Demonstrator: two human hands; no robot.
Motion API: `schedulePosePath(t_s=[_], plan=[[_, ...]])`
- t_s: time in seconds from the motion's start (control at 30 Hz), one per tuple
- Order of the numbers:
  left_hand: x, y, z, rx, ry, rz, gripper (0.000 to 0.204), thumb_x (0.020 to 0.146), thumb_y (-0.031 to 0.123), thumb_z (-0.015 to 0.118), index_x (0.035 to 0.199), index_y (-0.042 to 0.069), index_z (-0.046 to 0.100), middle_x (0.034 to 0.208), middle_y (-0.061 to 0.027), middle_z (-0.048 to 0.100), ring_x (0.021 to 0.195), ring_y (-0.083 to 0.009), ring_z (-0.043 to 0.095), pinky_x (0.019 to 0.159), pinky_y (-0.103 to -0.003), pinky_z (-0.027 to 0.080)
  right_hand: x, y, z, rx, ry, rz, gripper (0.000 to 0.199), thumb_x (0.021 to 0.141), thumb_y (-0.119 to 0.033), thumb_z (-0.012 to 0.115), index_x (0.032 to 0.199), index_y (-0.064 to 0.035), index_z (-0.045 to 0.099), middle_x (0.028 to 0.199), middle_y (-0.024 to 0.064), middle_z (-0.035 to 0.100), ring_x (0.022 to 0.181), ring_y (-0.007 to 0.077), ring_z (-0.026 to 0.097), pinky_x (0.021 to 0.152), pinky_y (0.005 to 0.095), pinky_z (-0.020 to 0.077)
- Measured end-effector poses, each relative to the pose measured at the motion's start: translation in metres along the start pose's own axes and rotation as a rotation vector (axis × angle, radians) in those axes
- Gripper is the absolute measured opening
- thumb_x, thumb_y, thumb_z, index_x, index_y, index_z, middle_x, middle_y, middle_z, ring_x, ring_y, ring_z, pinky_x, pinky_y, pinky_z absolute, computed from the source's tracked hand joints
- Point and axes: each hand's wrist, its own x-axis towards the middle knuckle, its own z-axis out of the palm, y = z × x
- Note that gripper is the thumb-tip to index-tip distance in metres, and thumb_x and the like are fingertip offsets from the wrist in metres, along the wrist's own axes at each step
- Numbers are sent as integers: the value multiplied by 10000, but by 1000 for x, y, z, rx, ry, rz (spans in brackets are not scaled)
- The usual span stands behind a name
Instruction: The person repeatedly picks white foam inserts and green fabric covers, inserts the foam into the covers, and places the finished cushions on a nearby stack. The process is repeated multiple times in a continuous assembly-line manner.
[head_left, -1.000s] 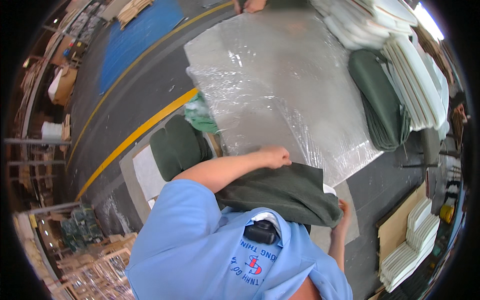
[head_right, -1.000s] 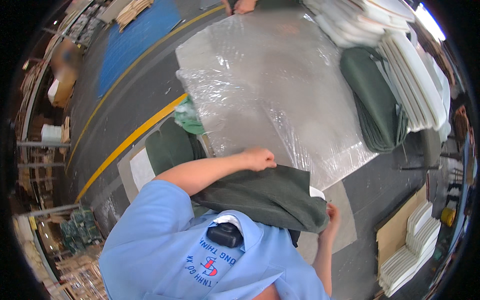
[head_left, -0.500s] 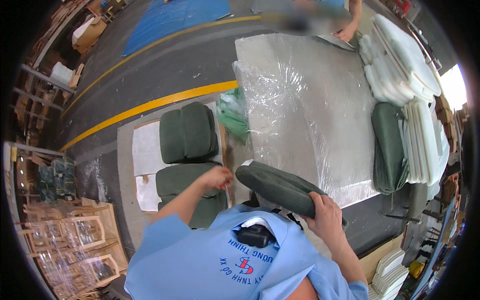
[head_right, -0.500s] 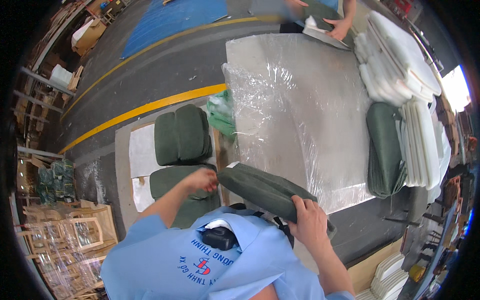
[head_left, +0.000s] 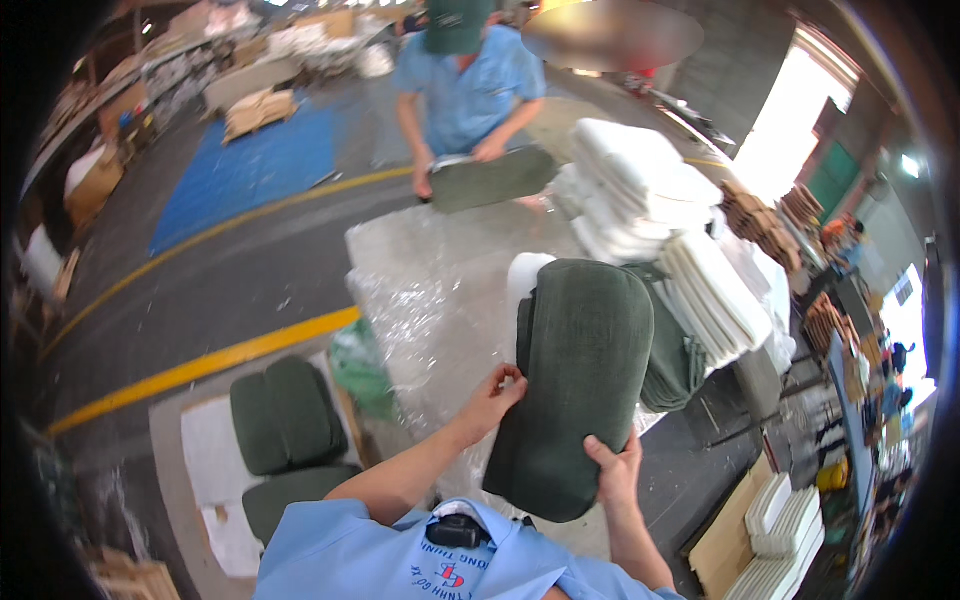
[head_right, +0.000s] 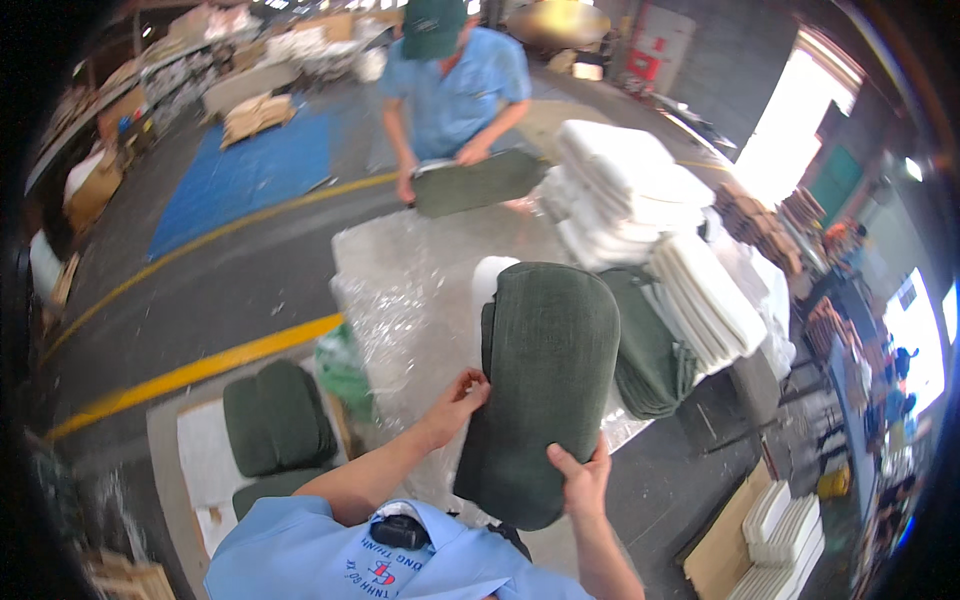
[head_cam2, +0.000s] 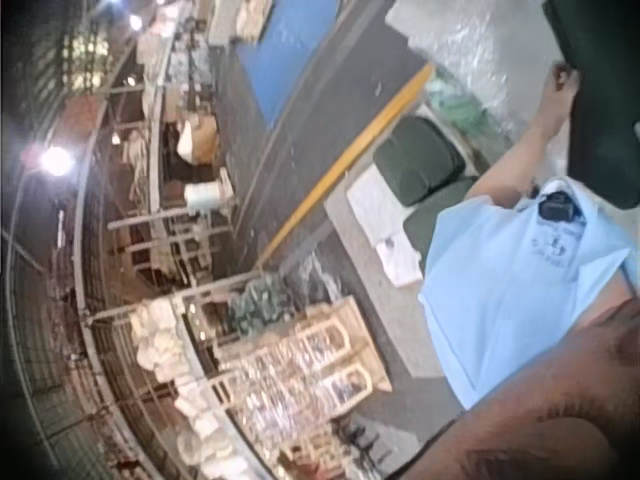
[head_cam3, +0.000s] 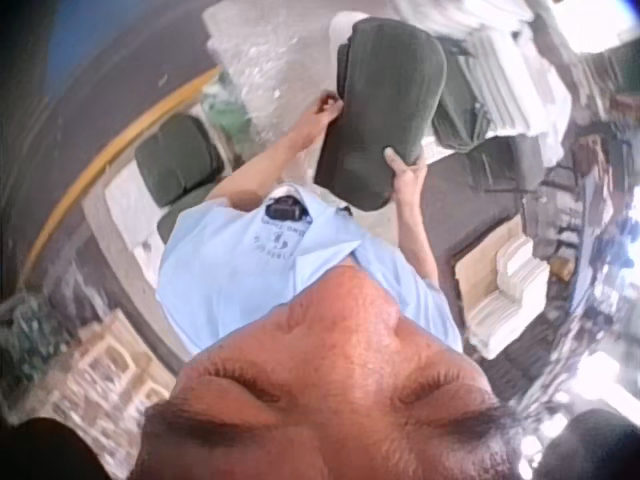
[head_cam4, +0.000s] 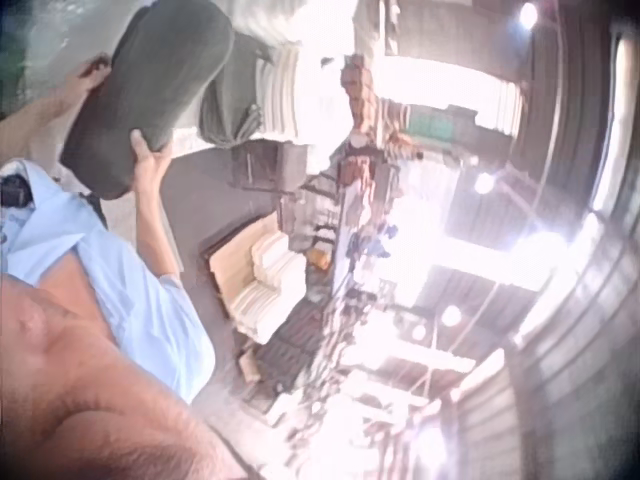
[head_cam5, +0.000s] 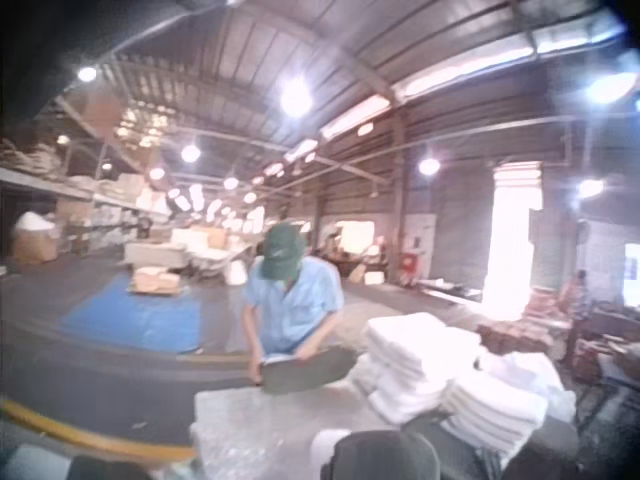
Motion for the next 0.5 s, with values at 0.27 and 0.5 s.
schedulePosePath(t_s=[0.27, 0.5], plan=[[99, 3, 38, 344, -365, -134, 334, 1094, 335, 649, 1302, 84, 575, 1020, -28, 661, 922, -102, 608, 833, -263, 504, -60, 38, 12, 20, -258, 132, 604, 897, -51, 850, 1428, 9, 568, 1332, 127, 702, 1185, 229, 680, 1023, 399, 562], [59, -83, 31, 564, -928, -727, 413, 1116, 346, 590, 1378, 37, 669, 1287, -50, 715, 1159, -131, 657, 1017, -324, 526, -106, 64, -10, -74, -426, 290, 594, 976, -337, 816, 1415, 19, 633, 1361, 169, 705, 1250, 262, 657, 1064, 399, 542]])
